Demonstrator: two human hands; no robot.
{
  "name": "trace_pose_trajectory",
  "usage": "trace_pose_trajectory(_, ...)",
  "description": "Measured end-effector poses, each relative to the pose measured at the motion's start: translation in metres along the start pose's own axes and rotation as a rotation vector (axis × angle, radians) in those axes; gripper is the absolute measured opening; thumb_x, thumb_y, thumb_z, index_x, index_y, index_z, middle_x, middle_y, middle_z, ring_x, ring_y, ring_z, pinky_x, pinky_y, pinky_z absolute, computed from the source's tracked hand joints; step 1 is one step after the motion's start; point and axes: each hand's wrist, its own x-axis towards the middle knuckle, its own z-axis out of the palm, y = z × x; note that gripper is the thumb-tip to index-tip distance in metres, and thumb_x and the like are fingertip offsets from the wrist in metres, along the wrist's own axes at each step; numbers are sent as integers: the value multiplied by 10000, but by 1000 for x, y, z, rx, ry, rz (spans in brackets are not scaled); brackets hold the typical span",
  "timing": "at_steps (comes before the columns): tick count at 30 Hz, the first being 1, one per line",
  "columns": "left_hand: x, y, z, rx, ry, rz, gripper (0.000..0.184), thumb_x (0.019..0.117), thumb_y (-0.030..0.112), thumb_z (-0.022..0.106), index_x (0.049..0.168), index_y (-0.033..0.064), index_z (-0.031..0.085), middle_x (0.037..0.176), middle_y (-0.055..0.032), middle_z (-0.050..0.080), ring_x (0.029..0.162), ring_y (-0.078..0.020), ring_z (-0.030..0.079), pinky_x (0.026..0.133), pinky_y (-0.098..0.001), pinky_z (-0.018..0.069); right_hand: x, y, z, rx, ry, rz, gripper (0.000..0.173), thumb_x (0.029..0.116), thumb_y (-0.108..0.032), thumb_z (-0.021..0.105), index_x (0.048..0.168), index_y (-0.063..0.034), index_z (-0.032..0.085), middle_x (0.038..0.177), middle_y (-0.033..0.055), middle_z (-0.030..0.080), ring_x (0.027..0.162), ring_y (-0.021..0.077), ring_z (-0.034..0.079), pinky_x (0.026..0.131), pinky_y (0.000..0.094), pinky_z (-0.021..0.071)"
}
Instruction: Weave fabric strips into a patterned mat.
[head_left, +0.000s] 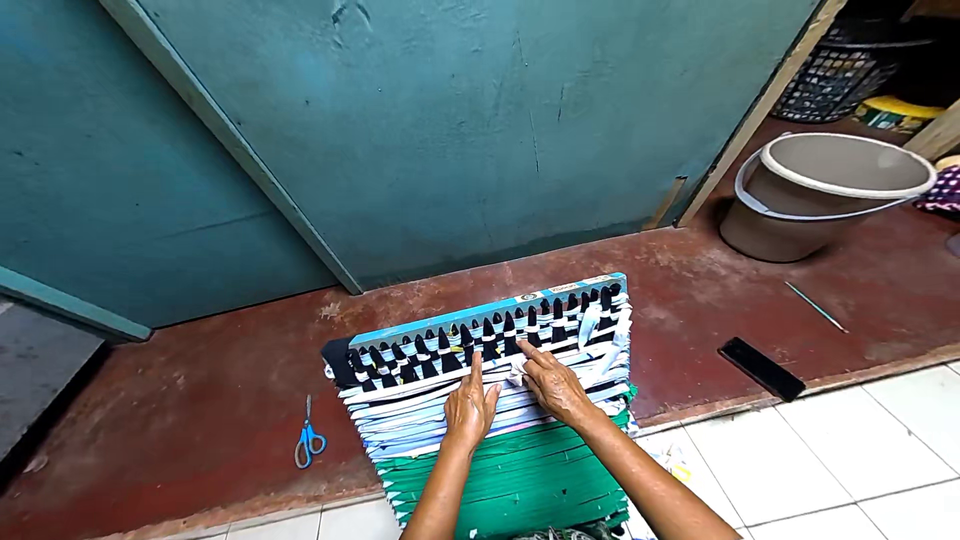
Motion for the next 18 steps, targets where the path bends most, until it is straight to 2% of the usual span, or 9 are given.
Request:
trace_pose_trajectory(2, 2, -1, -3, 29, -30, -7, 716, 1060, 336, 530, 1648, 120, 184, 1201, -211, 685, 1084, -389, 672, 956, -553, 504, 0, 1, -3, 0, 47, -33, 198, 985, -63, 571, 954, 73, 712, 1438, 202, 597, 1115, 398, 689, 874, 490, 578)
trace_pose_trajectory(4, 1, -1, -9, 104, -68, -20, 669, 1067, 338, 511, 1644, 154, 227, 1176, -220, 703, 1091, -408, 677, 956, -562, 505, 0, 0, -10, -15, 1, -6, 225, 1005, -86, 558, 1004, 75, 716, 1366, 216, 638, 1140, 400, 677, 913, 502, 563)
trace_pose_trajectory(6, 1, 1, -13, 158, -101, -44, 637, 1069, 341, 499, 1635, 167, 264, 1158, -223, 709, 1098, -416, 675, 957, -568, 501, 1, 1, -12, -37, -65, 48, 249, 1024, -98, 533, 1040, 76, 710, 1398, 212, 618, 1155, 406, 664, 939, 502, 547)
trace_pose_trajectory(9, 4, 1, -7, 74, -117, -50, 698, 1061, 335, 515, 1635, 83, 207, 1155, -227, 696, 1108, -407, 665, 984, -559, 493, 3, 0, -8, -44, -80, 85, 251, 1028, -98, 522, 1035, 71, 707, 1481, 196, 559, 1159, 408, 663, 925, 497, 553)
trace_pose_trajectory(11, 9, -3, 0, -171, -73, 0, 756, 1038, 293, 575, 1616, -3, 188, 1077, -209, 686, 1022, -358, 665, 975, -520, 499, 4, 0, -7, -29, -97, 106, 256, 1032, -95, 512, 1071, 68, 706, 1536, 188, 506, 1187, 412, 643, 944, 493, 542)
trace_pose_trajectory(12, 10, -6, 4, -342, -42, 51, 782, 1019, 249, 611, 1599, -50, 180, 1053, -187, 693, 974, -302, 672, 956, -466, 517, 4, 0, -6, -22, -86, 102, 249, 1027, -90, 520, 1067, 69, 707, 1540, 190, 502, 1185, 416, 643, 940, 492, 544)
trace_pose_trajectory(14, 8, -10, 9, -684, -29, 123, 811, 993, 164, 620, 1591, -76, 127, 1108, -155, 699, 935, -175, 667, 875, -336, 535, 2, 2, -5, 0, -66, 82, 236, 1018, -83, 538, 1050, 75, 711, 1532, 198, 508, 1189, 425, 637, 943, 495, 542)
trace_pose_trajectory(16, 6, -13, 12, -898, -29, 166, 811, 982, 135, 591, 1598, -58, 100, 1179, -141, 676, 824, -91, 605, 666, -249, 472, 1, 2, -6, 13, -62, 66, 227, 1011, -78, 544, 1031, 75, 710, 1531, 199, 509, 1197, 426, 630, 948, 492, 538)
trace_pose_trajectory(18, 8, -18, 16, -1005, 18, 240, 797, 960, 146, 574, 1579, -91, 131, 1153, -106, 677, 658, -21, 502, 539, -197, 384, 1, 1, -7, 28, -55, 51, 224, 1007, -76, 549, 1042, 74, 712, 1529, 201, 510, 1207, 429, 624, 956, 501, 536)
